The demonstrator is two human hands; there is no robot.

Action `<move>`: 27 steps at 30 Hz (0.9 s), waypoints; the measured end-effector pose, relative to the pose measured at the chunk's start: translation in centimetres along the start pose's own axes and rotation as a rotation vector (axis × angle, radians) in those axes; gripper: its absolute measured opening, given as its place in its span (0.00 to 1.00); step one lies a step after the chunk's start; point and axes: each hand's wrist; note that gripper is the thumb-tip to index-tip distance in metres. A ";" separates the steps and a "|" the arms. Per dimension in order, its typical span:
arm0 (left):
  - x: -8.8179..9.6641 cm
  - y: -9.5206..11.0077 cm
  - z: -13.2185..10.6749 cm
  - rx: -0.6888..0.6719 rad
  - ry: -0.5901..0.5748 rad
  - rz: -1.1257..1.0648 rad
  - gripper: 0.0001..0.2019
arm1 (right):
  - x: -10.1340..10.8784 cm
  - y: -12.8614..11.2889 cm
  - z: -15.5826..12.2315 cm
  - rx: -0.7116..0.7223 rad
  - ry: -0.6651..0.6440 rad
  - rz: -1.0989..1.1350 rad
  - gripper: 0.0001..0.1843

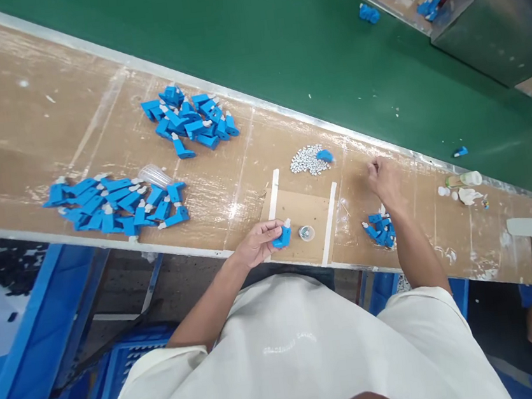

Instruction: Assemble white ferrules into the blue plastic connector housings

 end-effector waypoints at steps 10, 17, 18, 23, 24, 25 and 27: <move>-0.3 -0.2 0.3 -0.093 0.024 -0.065 0.20 | 0.5 -7.8 0.1 0.232 -0.274 0.268 0.16; 0.2 -0.5 0.4 -0.066 0.027 -0.082 0.20 | -1.8 -12.4 -1.4 0.276 -0.375 0.186 0.14; 0.2 -0.6 0.4 -0.065 0.027 -0.083 0.20 | -1.9 -12.6 -1.3 0.254 -0.395 0.198 0.12; 0.1 -0.5 0.4 -0.061 0.027 -0.086 0.19 | -0.5 -10.7 -0.3 0.108 -0.484 0.424 0.13; 0.1 -0.5 0.4 -0.061 0.030 -0.090 0.19 | 0.0 -9.7 -0.2 0.079 -0.462 0.436 0.13; 0.1 -0.5 0.4 -0.063 0.034 -0.094 0.19 | 0.6 -8.6 -0.2 0.052 -0.427 0.416 0.13; 0.0 -0.4 0.3 -0.066 0.037 -0.097 0.20 | 1.4 -6.3 -0.4 -0.010 -0.355 0.309 0.14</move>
Point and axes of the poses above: each hand's wrist, its own z-axis towards the middle knuckle, its own x-axis out of the back of the hand, y = z × x, and after that the axes turned 11 degrees about -x, right-handed
